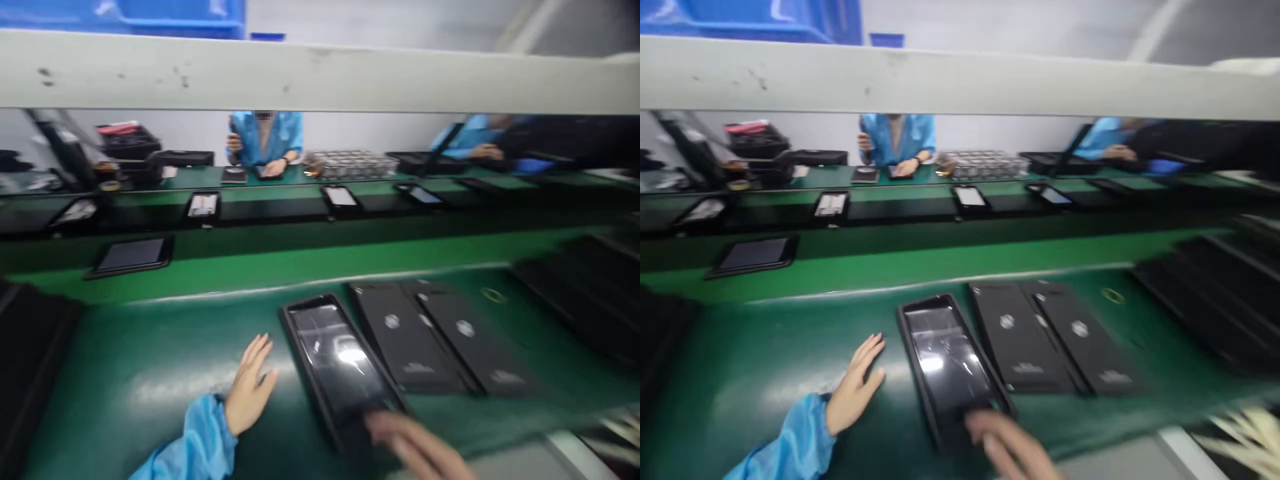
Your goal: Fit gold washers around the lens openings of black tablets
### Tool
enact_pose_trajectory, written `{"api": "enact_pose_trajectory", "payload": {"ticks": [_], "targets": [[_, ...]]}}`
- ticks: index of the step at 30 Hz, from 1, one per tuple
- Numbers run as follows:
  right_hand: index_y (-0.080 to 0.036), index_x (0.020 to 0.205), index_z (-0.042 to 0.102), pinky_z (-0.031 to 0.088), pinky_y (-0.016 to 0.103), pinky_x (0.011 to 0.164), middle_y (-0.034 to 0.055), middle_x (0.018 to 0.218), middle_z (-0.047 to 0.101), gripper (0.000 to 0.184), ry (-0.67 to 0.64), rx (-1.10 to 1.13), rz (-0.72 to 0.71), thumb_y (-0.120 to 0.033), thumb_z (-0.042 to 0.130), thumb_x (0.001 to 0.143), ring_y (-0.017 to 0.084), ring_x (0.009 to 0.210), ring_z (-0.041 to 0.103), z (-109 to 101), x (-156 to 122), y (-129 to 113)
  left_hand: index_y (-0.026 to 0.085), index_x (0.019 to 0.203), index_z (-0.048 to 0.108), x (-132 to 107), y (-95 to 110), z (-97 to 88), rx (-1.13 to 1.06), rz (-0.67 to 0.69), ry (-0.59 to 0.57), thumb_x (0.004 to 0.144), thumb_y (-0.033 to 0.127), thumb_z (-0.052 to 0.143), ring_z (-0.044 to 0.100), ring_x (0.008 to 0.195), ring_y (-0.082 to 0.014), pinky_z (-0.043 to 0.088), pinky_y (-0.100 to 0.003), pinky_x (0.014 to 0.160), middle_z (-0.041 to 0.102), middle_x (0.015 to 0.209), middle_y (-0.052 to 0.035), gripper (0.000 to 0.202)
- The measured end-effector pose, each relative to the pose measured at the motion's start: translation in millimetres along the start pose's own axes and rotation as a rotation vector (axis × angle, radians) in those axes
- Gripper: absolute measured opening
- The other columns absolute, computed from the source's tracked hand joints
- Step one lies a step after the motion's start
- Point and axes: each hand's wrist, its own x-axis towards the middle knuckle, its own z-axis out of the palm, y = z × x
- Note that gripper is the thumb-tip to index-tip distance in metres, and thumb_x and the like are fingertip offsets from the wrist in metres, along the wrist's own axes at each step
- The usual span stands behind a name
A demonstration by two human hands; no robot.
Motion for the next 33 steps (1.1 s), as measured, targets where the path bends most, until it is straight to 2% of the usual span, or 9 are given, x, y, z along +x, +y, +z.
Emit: {"api": "enact_pose_trajectory", "payload": {"ticks": [4,7,10,14,17,21,28,31,33], "targets": [[-0.017,0.121,0.059,0.036,0.053,0.107,0.0178,0.127,0.056,0.049,0.21,-0.152,0.049,-0.054,0.049,0.089,0.034,0.123,0.049,9,43,-3,0.017,0.142,0.043,5,-4,59.7,0.094,0.069,-0.052,0.085,0.042,0.054,0.014,0.148,-0.0284,0.0,-0.049,0.121,0.029,0.156,-0.0125,0.063],[-0.01,0.127,0.056,0.04,0.056,0.102,0.0222,0.121,0.059,0.056,0.218,-0.18,0.099,-0.045,0.054,0.083,0.037,0.116,0.054,31,70,-11,0.014,0.144,0.037,-1,-9,74.0,0.137,0.103,-0.034,0.087,0.044,0.05,0.015,0.147,-0.0284,0.002,-0.047,0.121,0.028,0.156,-0.0141,0.066],[-0.007,0.132,0.052,0.038,0.054,0.105,0.0225,0.125,0.058,0.06,0.174,-0.188,0.077,-0.036,0.056,0.08,0.037,0.118,0.053,52,59,-28,0.009,0.143,0.036,-3,-13,64.8,0.136,0.107,0.021,0.084,0.048,0.051,0.019,0.146,-0.0324,0.01,-0.05,0.121,0.032,0.153,-0.0188,0.072],[-0.019,0.14,0.048,0.042,0.044,0.106,0.0122,0.134,0.056,0.06,0.085,-0.155,0.039,-0.031,0.057,0.082,0.029,0.123,0.052,67,28,-48,0.012,0.143,0.036,-3,-23,37.3,0.123,0.067,0.114,0.087,0.052,0.045,0.024,0.144,-0.032,0.014,-0.05,0.12,0.032,0.152,-0.0175,0.069],[-0.017,0.134,0.054,0.035,0.052,0.109,0.0157,0.145,0.043,0.052,0.09,-0.112,0.08,-0.031,0.055,0.085,0.035,0.133,0.041,71,23,-56,0.016,0.142,0.039,-6,-23,25.4,0.13,0.06,0.12,0.089,0.053,0.042,0.03,0.142,-0.0294,0.016,-0.045,0.121,0.036,0.151,-0.0139,0.065],[-0.013,0.131,0.056,0.023,0.051,0.116,0.0156,0.153,0.031,0.053,0.093,0.008,0.093,-0.03,0.063,0.081,0.034,0.142,0.026,75,34,-63,0.017,0.147,0.031,-13,-12,32.7,0.111,-0.005,0.146,0.09,0.056,0.04,0.022,0.145,-0.0296,0.012,-0.045,0.122,0.03,0.154,-0.0119,0.069],[-0.019,0.123,0.059,0.028,0.046,0.116,0.0127,0.153,0.033,0.042,0.122,0.274,0.111,-0.043,0.058,0.089,0.027,0.143,0.026,53,38,-78,0.014,0.152,0.014,-15,5,45.0,0.116,-0.073,0.128,0.091,0.06,0.036,0.01,0.148,-0.0277,0.006,-0.047,0.122,0.016,0.159,-0.0129,0.08],[-0.024,0.134,0.052,0.027,0.043,0.117,0.0091,0.153,0.035,0.05,-0.056,0.586,-0.113,-0.054,0.049,0.094,0.023,0.143,0.028,35,33,-112,0.018,0.15,0.026,-25,20,33.3,-0.013,-0.024,0.113,0.089,0.067,0.035,0.008,0.148,-0.0274,0.003,-0.042,0.122,0.014,0.161,-0.0066,0.079],[-0.023,0.147,0.037,0.028,0.04,0.116,0.0101,0.153,0.034,0.063,-0.27,0.735,-0.273,-0.058,0.045,0.095,0.023,0.141,0.032,34,33,-135,0.021,0.144,0.04,-33,33,16.6,-0.244,-0.139,0.119,0.087,0.072,0.032,0.019,0.146,-0.0289,0.013,-0.04,0.122,0.026,0.158,-0.0038,0.077]]}}
